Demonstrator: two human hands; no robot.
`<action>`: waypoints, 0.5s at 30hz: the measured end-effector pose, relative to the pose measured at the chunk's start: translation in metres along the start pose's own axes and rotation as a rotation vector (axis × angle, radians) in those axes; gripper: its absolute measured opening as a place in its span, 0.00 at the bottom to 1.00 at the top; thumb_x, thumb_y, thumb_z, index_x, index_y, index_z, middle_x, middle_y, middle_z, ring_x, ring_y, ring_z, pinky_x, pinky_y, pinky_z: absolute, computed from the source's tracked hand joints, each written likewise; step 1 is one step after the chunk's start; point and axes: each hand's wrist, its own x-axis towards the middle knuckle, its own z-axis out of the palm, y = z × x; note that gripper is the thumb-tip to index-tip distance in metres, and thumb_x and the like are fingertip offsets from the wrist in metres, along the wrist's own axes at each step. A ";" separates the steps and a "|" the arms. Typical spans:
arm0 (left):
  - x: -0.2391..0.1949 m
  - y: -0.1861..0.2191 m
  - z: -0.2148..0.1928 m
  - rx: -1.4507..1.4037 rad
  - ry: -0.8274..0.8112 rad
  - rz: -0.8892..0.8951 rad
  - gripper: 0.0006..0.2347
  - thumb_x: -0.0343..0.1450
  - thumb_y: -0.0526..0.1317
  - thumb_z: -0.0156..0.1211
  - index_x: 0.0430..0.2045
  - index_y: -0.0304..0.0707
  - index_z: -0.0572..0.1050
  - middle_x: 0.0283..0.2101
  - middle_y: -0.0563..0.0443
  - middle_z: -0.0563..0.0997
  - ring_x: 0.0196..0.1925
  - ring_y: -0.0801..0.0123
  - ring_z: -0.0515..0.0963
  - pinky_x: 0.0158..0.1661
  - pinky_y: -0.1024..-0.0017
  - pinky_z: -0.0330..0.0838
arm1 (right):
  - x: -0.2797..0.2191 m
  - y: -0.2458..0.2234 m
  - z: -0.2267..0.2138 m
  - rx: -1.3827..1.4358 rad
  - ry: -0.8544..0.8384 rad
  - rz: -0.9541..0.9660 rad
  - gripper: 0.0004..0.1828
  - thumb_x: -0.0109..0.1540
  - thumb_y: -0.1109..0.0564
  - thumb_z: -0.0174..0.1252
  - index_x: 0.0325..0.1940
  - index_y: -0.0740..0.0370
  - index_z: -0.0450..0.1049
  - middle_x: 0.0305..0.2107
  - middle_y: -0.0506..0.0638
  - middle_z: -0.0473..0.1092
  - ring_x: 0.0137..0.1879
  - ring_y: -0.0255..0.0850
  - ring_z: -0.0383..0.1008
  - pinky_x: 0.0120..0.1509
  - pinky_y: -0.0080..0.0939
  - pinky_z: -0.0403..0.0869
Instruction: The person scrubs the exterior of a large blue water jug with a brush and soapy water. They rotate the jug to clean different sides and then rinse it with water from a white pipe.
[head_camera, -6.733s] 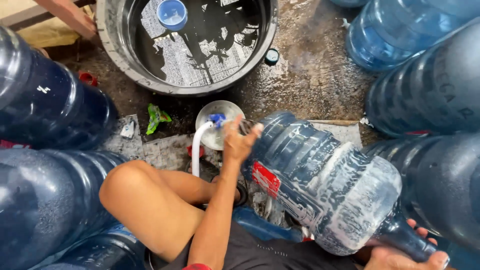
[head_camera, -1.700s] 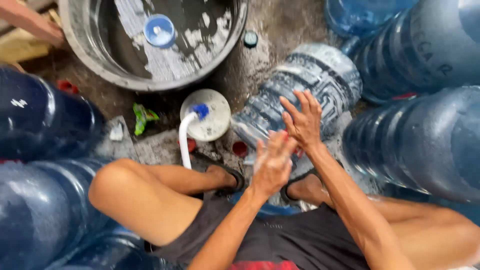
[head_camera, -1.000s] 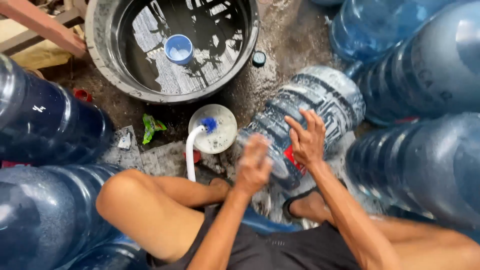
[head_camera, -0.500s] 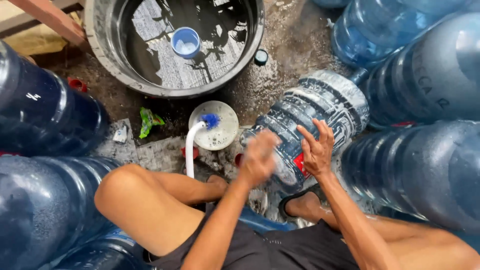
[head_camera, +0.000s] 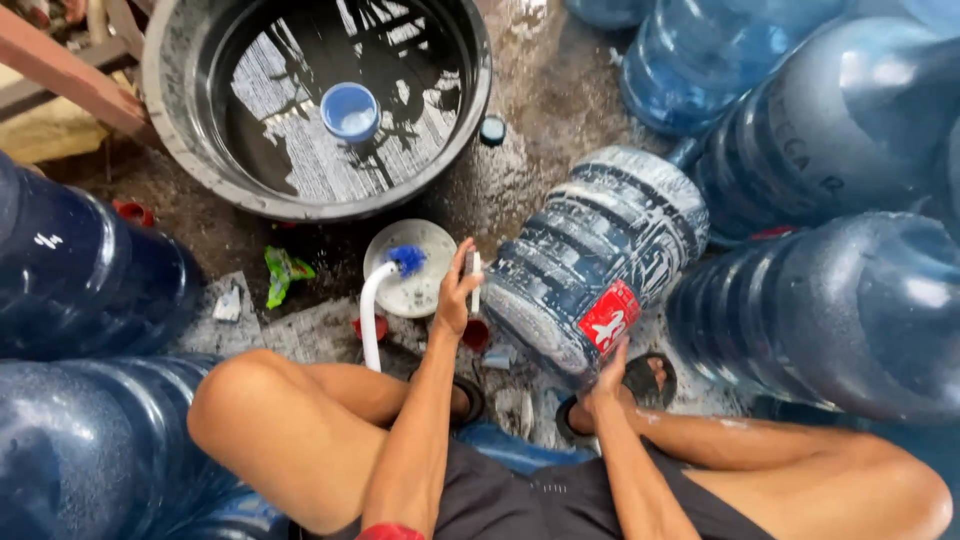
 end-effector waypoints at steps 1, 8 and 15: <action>0.002 0.004 0.000 0.049 -0.004 0.010 0.28 0.68 0.45 0.52 0.64 0.47 0.54 0.65 0.31 0.54 0.67 0.36 0.49 0.64 0.43 0.45 | 0.020 0.005 -0.008 0.018 -0.068 -0.028 0.51 0.51 0.22 0.53 0.65 0.58 0.59 0.61 0.62 0.58 0.64 0.54 0.61 0.69 0.50 0.59; 0.003 -0.009 0.019 0.044 0.046 -0.006 0.29 0.69 0.43 0.49 0.66 0.47 0.49 0.68 0.31 0.48 0.69 0.39 0.45 0.65 0.46 0.40 | -0.079 -0.083 0.033 -0.785 0.259 -0.154 0.71 0.45 0.13 0.42 0.68 0.76 0.44 0.66 0.72 0.33 0.72 0.61 0.34 0.75 0.54 0.34; -0.006 -0.060 0.032 0.228 0.149 -0.197 0.27 0.71 0.42 0.45 0.67 0.51 0.47 0.69 0.38 0.45 0.71 0.48 0.42 0.67 0.55 0.37 | -0.018 -0.080 -0.004 -1.223 -0.010 -0.232 0.61 0.55 0.16 0.34 0.72 0.65 0.29 0.66 0.68 0.40 0.71 0.63 0.39 0.71 0.62 0.39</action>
